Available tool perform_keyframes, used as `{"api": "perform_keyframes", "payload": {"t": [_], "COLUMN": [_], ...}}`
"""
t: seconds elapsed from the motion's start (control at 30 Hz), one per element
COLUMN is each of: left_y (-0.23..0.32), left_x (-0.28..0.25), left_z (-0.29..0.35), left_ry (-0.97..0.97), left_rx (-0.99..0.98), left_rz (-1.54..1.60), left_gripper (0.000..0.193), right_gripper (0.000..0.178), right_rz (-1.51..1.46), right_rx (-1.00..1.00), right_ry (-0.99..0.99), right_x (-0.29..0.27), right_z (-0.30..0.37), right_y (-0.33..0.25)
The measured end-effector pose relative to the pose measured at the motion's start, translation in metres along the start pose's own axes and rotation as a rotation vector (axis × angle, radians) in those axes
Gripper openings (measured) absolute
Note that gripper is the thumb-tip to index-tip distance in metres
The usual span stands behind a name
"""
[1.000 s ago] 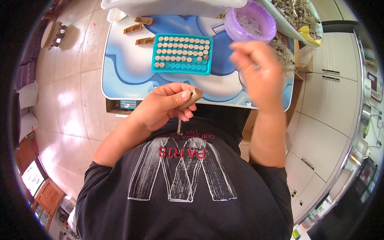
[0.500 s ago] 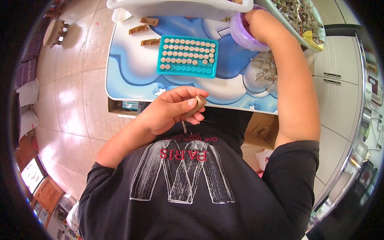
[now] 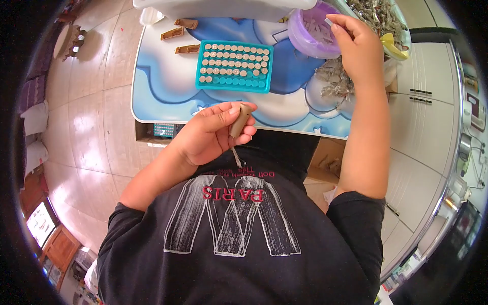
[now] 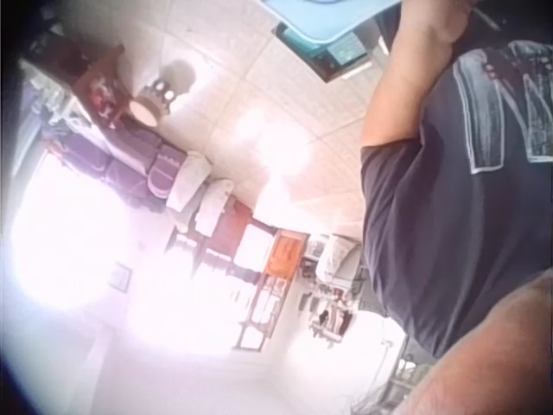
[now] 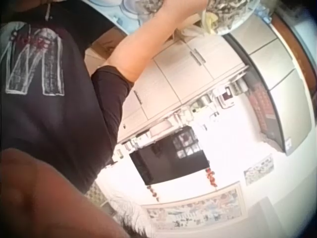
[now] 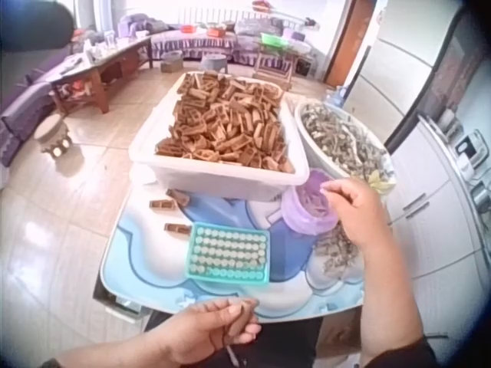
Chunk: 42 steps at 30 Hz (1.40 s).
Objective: The person assembles small white components into brown plastic housings and a blue tray by hand.
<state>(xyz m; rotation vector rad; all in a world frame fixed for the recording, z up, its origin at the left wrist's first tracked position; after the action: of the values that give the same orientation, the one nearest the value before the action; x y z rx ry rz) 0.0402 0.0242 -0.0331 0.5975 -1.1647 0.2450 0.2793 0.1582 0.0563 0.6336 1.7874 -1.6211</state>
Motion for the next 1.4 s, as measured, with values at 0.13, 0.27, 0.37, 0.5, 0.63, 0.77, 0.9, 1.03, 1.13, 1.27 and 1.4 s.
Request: {"api": "perform_keyframes", "payload": {"t": [0.13,0.27,0.37,0.5,0.63,0.77,0.9,1.03,1.13,1.27,1.4], "left_y": [0.001,0.0,0.0,0.001,0.001,0.003,0.006,0.002,-0.001,-0.002,0.0], "left_x": [-0.004,-0.002,-0.002,-0.005,-0.004,-0.001,0.006,0.003,0.0,-0.006,-0.003], "left_z": [-0.002,-0.004,-0.002,0.001,0.002,0.001,-0.005,-0.006,-0.007,-0.005,-0.004], "left_ry": [-0.051,-0.048,-0.019,-0.014,0.007,-0.002,-0.08,-0.03,-0.019,-0.059,-0.059], "left_rx": [0.057,0.053,0.044,0.071,0.056,0.086,0.152,0.154,0.119,0.1,0.118], "left_rz": [0.076,0.068,0.04,0.051,0.019,0.02,0.079,0.069,0.08,0.055,0.069], "left_gripper": [0.03,0.029,0.029,0.029,0.032,0.031,0.031,0.032,0.032,0.032,0.032], "right_gripper": [0.023,0.021,0.017,0.017,0.018,0.017,0.016,0.014,0.012,0.008,0.006], "right_rz": [0.022,-0.025,-0.246,-0.435,-0.36,-0.585,-0.629,-0.719,-0.829,-0.902,-0.903], "right_rx": [-0.072,0.039,0.139,0.151,0.113,0.18,0.22,0.266,0.255,0.208,0.24], "right_ry": [0.158,0.228,0.241,0.047,-0.105,-0.165,-0.234,-0.254,-0.28,-0.236,-0.237], "right_x": [0.009,0.008,0.012,0.055,0.089,0.104,0.109,0.11,0.115,0.118,0.12], "right_z": [0.027,0.035,0.043,0.073,0.107,0.125,0.132,0.131,0.13,0.13,0.13], "right_y": [-0.018,-0.006,-0.003,-0.009,-0.005,-0.014,-0.021,-0.028,-0.027,-0.027,-0.031]}}
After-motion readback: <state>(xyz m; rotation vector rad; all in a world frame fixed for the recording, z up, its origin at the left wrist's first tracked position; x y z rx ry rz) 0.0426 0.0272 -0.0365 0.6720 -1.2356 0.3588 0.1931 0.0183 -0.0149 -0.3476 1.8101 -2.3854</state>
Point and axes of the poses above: each hand's wrist, its own z-axis away from the middle knuckle, its own x-axis out of the palm, y = z × x, the point moved 5 cm from there along -z, towards the middle knuckle, and after that the axes turned 12 degrees about -y, right-handed, at the moved point
